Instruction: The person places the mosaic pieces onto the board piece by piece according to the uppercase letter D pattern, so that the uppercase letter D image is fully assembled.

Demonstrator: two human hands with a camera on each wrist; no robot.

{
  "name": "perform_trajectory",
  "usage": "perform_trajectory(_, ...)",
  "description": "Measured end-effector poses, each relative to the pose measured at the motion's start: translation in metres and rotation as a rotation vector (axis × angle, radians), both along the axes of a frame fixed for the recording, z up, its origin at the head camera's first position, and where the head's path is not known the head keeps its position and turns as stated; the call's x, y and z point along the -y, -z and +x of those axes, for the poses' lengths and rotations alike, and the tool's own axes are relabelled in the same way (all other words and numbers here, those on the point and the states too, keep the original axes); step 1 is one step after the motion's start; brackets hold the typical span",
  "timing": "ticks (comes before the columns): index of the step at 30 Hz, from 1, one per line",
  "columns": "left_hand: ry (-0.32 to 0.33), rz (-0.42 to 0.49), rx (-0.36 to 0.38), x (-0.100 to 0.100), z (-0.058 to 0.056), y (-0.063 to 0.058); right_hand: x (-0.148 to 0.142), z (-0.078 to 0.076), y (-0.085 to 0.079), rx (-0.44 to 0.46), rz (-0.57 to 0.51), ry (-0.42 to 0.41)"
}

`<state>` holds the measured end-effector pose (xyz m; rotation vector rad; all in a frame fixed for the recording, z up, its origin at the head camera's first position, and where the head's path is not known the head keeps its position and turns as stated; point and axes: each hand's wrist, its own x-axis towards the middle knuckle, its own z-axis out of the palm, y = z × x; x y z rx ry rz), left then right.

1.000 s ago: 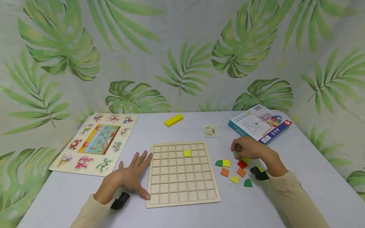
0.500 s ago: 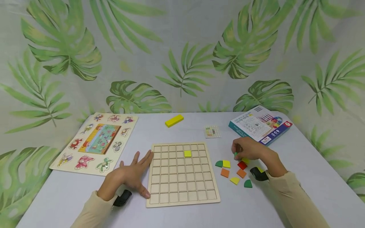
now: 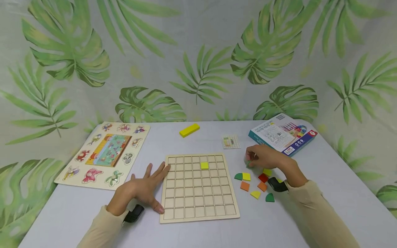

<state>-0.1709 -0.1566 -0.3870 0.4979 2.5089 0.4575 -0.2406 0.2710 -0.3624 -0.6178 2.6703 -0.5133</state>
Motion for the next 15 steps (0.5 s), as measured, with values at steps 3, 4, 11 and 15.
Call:
perform_trajectory(3, -0.005, 0.006, 0.008, 0.0, 0.0, 0.001, 0.011, -0.002, -0.003, -0.023, -0.022, -0.044)
perform_trajectory(4, -0.005, 0.007, 0.008, 0.0, 0.0, 0.001, 0.015, -0.003, -0.004, -0.031, -0.025, -0.061)
perform_trajectory(11, -0.003, 0.014, 0.005, 0.0, 0.001, 0.002, 0.04, -0.006, -0.008, -0.028, -0.062, -0.153)
perform_trajectory(15, -0.009, 0.013, 0.008, 0.001, 0.0, 0.0, 0.053, -0.008, -0.008, -0.029, -0.084, -0.181)
